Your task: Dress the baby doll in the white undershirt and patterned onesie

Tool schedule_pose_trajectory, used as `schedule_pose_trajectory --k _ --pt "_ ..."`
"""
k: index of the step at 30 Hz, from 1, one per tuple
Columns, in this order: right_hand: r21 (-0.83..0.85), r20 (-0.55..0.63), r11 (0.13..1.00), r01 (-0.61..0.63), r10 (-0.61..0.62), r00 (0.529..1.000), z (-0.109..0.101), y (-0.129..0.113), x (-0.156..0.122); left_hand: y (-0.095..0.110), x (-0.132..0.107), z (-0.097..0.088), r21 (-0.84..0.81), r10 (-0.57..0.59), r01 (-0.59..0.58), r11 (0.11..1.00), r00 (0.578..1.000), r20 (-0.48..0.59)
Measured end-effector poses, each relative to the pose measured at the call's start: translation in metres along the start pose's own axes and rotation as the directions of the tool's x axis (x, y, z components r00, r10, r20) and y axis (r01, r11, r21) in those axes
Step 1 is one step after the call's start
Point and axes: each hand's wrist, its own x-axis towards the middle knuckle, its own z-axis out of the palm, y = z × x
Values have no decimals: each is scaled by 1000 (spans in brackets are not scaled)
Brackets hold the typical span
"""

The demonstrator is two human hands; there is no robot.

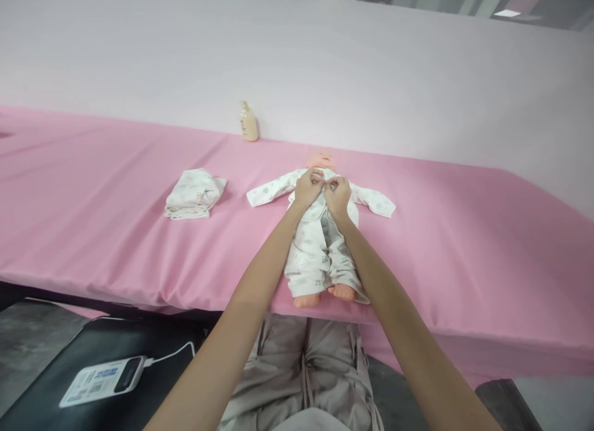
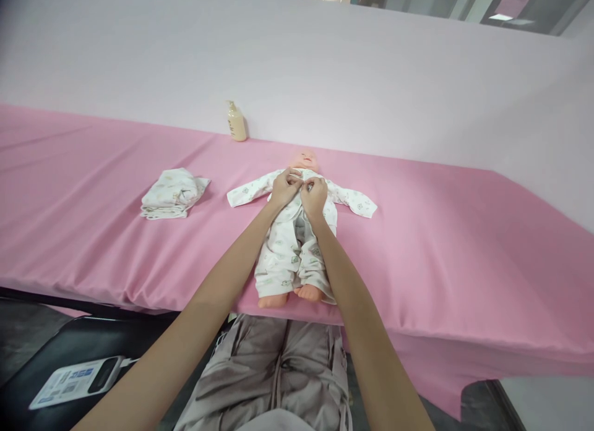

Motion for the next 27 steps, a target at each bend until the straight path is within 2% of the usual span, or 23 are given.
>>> schedule_pose_trajectory --k 6,12,21,24,27 --pt "-28 -12 999 -21 20 1000 2 -1 2 -7 3 3 -14 -16 16 1000 999 -34" --pt "-31 70 1000 0 2 998 3 5 6 -3 1 1 -15 -6 6 1000 999 -42" --pt "108 77 977 -185 177 981 -2 3 8 -2 0 1 56 19 -17 998 999 -37" --pt "131 51 980 -151 146 988 -4 1 5 0 -1 0 24 36 -35 999 999 -40" --pt "87 22 995 -56 54 998 -4 0 2 0 -1 0 -31 23 -25 999 998 -55"
